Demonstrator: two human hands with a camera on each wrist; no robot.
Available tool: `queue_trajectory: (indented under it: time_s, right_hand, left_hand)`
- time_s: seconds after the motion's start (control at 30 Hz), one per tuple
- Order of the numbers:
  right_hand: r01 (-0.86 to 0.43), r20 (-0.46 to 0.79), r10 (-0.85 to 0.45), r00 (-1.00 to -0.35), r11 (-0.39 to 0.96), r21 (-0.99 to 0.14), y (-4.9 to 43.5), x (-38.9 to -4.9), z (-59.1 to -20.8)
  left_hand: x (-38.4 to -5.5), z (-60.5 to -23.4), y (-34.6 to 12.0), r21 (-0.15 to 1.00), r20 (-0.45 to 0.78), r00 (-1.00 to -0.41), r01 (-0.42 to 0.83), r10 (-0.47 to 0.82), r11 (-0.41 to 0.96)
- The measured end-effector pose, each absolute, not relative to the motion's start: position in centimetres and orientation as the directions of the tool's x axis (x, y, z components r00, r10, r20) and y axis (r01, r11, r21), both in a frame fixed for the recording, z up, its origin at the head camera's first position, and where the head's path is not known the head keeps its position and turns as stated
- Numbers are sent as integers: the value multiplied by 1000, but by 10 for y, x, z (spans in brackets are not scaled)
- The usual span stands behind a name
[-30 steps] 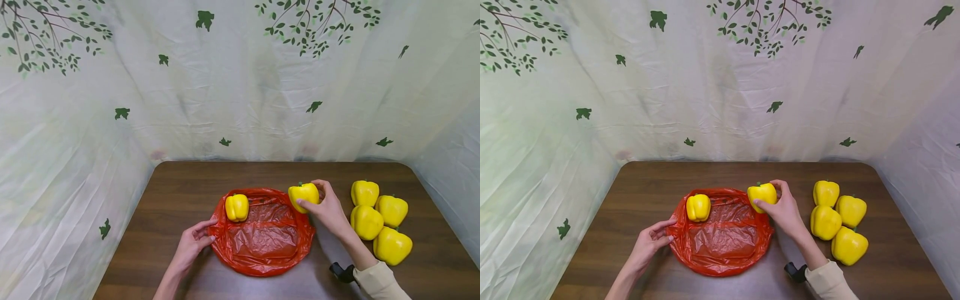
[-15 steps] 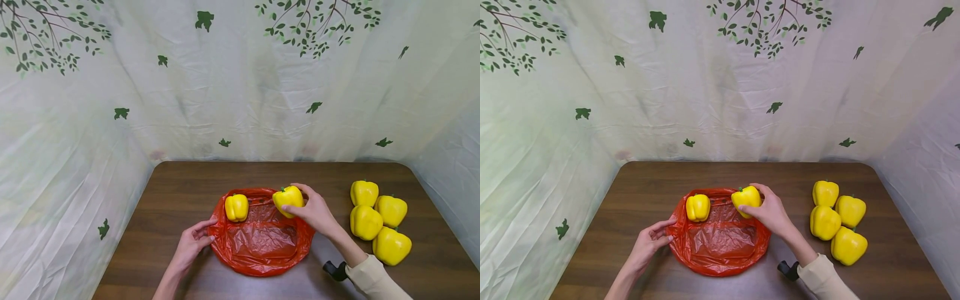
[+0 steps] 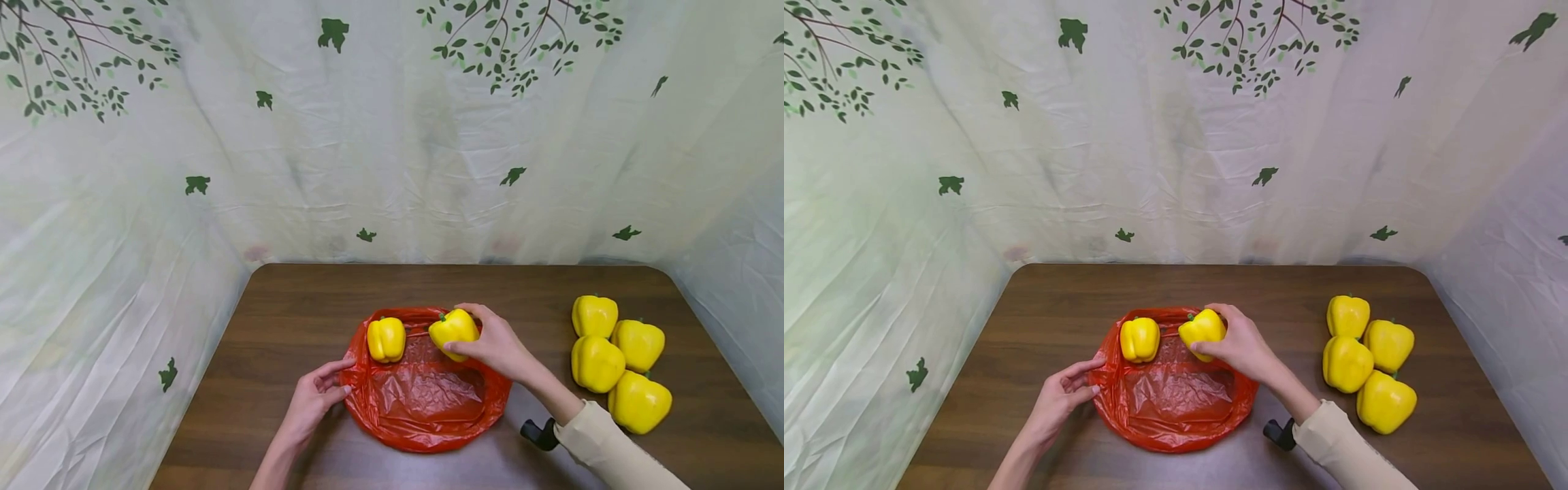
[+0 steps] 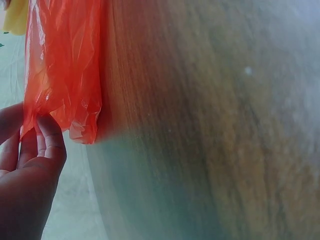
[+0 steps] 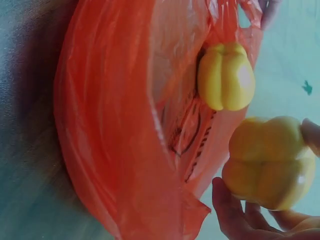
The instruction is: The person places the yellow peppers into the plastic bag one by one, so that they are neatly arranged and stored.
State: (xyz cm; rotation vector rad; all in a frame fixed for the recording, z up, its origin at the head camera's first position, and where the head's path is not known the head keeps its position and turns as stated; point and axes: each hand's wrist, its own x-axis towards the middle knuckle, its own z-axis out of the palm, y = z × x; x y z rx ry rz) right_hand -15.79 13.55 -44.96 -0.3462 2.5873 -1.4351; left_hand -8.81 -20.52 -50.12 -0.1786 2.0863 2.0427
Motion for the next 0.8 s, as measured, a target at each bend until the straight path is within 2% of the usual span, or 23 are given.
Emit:
queue_trajectory:
  time_s: [0.47,0.8]
  right_hand:
    - [-119,-72,-330,-941,523,-844,118,-170,-444]
    - [-52,-141,-307,-941,544,-837,107,-178,-449]
  left_hand:
    - [-87,-501,-204,970,-242,-968,-240,64,33]
    - [-87,-503,-204,971,-238,-969,-236,70,41]
